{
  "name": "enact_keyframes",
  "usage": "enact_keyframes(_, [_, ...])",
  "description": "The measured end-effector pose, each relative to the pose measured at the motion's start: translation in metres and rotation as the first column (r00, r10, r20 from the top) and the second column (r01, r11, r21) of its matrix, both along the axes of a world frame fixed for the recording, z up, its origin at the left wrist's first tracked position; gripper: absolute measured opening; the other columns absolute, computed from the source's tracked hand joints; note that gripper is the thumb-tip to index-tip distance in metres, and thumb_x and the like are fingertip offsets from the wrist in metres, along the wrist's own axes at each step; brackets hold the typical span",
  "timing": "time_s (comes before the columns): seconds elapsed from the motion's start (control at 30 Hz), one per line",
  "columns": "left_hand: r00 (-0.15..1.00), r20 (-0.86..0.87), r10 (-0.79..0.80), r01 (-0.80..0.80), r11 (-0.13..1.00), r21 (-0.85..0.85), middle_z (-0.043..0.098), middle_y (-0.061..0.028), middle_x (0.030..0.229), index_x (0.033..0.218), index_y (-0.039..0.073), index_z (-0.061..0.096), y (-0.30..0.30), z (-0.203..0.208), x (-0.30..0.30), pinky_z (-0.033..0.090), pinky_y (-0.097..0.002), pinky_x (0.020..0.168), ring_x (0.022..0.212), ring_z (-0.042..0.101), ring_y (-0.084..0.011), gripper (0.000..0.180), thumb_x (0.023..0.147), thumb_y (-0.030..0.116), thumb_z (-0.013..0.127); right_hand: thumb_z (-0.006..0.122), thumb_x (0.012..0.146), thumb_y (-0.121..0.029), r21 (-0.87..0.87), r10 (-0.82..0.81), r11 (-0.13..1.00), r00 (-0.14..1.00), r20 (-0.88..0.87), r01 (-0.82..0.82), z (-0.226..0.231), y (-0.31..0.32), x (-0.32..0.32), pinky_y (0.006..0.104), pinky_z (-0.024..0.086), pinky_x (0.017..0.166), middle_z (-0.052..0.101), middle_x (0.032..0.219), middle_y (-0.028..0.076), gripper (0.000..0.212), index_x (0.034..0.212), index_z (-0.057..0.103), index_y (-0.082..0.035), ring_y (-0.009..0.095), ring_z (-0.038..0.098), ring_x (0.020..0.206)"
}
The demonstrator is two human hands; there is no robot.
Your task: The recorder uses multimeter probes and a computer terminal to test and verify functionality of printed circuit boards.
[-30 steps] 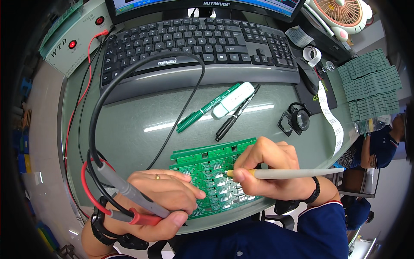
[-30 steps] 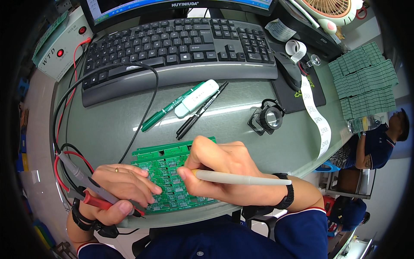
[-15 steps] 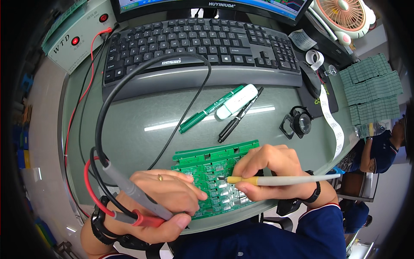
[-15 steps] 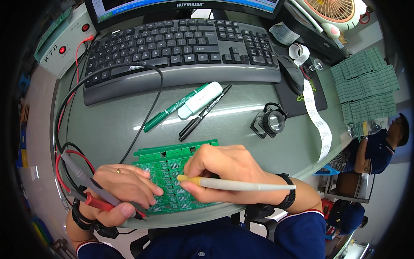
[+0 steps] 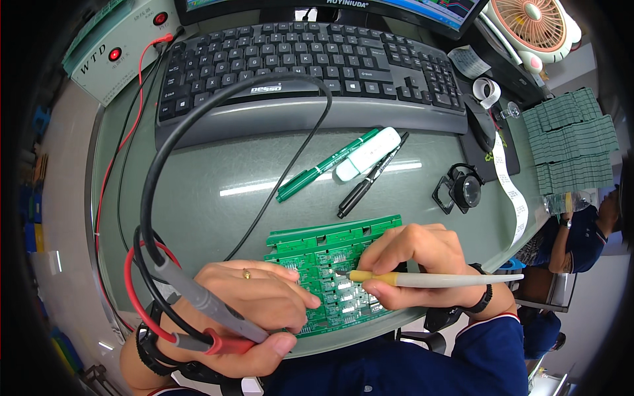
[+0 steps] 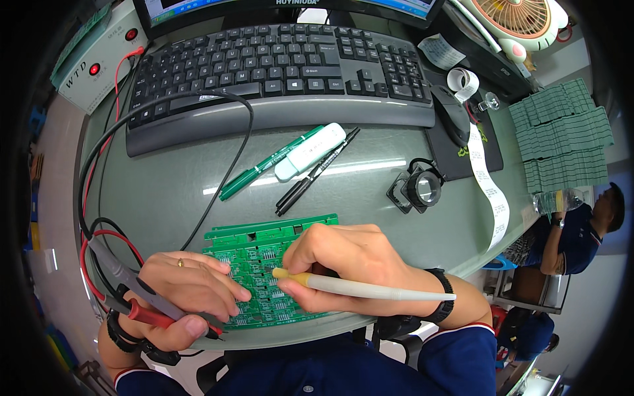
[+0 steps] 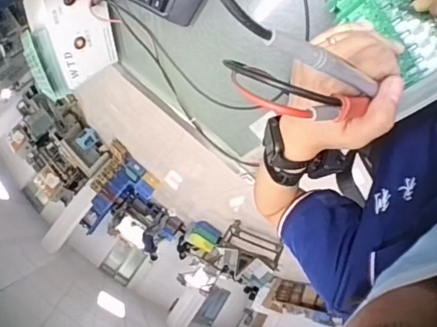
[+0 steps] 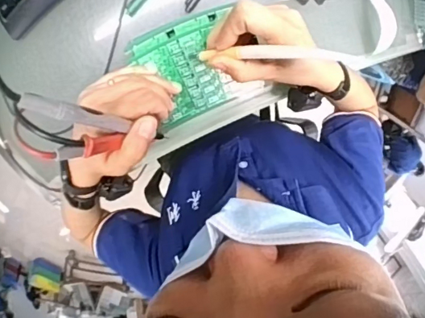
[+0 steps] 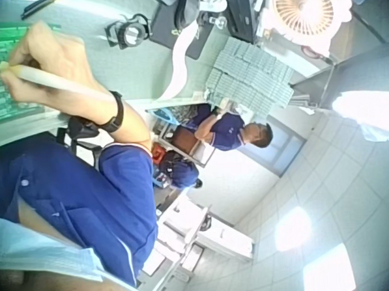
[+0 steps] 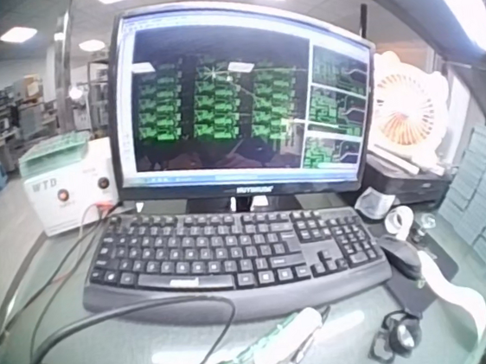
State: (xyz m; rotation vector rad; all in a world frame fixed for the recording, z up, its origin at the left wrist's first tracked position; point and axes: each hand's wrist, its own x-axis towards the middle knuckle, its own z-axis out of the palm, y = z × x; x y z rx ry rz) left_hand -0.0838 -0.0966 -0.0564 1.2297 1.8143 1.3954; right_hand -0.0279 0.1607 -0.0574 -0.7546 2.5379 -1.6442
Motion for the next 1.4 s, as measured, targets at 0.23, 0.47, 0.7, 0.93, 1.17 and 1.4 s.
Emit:
enact_keyframes(0.23, [1.0,0.003,0.004,-0.004,1.0,-0.013,0.069,-0.0036,0.077,0.07,0.007,0.065,-0.0011,0.0,0.0019,0.049,-0.037,0.091,0.092,0.07,-0.0231,0.027,0.078,0.027,0.05,0.075,0.078,-0.008,0.023,-0.017,1.0,1.0,0.017,0.017,0.0024,-0.0022,-0.0002,0.0288,0.05,0.052,0.065,0.074,0.006,0.022,0.081,0.054,-0.005,0.021,0.065,0.062])
enact_keyframes(0.47, [1.0,0.013,0.012,-0.012,1.0,-0.015,0.069,-0.0039,0.076,0.071,0.006,0.066,-0.0005,0.0017,0.0026,0.049,-0.0372,0.09,0.092,0.07,-0.0236,0.026,0.077,0.027,0.051,0.074,0.081,-0.01,0.055,-0.057,0.997,0.995,0.079,0.053,0.0047,-0.0039,-0.0011,0.0267,0.047,0.048,0.064,0.069,0.005,0.026,0.079,0.049,-0.005,0.017,0.063,0.056])
enact_keyframes(0.7, [1.0,0.031,0.005,-0.005,1.0,-0.011,0.069,-0.0043,0.076,0.071,0.006,0.066,-0.0001,0.0007,0.001,0.049,-0.037,0.09,0.092,0.07,-0.0237,0.026,0.077,0.027,0.052,0.074,0.082,-0.012,0.048,-0.108,0.993,0.99,0.089,0.104,0.0035,-0.0046,-0.0014,0.0252,0.045,0.046,0.062,0.065,0.004,0.027,0.077,0.048,-0.006,0.013,0.062,0.053])
enact_keyframes(0.93, [1.0,-0.003,-0.005,0.005,1.0,-0.018,0.069,-0.0041,0.076,0.071,0.006,0.066,0.0,0.0008,0.0011,0.049,-0.0374,0.09,0.091,0.07,-0.0232,0.027,0.077,0.028,0.051,0.072,0.083,-0.01,0.042,-0.13,0.991,0.987,0.093,0.127,0.0031,-0.0058,0.0002,0.0259,0.045,0.045,0.061,0.063,0.004,0.027,0.076,0.047,-0.005,0.014,0.062,0.052])
enact_keyframes(1.17, [1.0,0.019,-0.003,0.003,1.0,-0.023,0.069,-0.0043,0.076,0.07,0.006,0.066,0.001,0.0022,0.0008,0.049,-0.0376,0.091,0.092,0.07,-0.0232,0.027,0.077,0.028,0.052,0.07,0.083,-0.009,0.038,-0.14,0.99,0.988,0.057,0.138,0.0037,-0.0059,0.0005,0.0266,0.045,0.044,0.06,0.062,0.004,0.027,0.074,0.045,-0.006,0.017,0.061,0.05])
enact_keyframes(1.4, [0.999,0.026,0.029,-0.029,0.999,-0.023,0.069,-0.0036,0.075,0.069,0.006,0.066,0.001,0.0023,0.0036,0.049,-0.0372,0.09,0.091,0.071,-0.023,0.028,0.077,0.029,0.052,0.07,0.082,-0.008,0.062,-0.151,0.987,0.987,0.063,0.147,0.0053,-0.0063,0.0012,0.0263,0.045,0.045,0.059,0.062,0.004,0.025,0.074,0.046,-0.006,0.016,0.061,0.051])
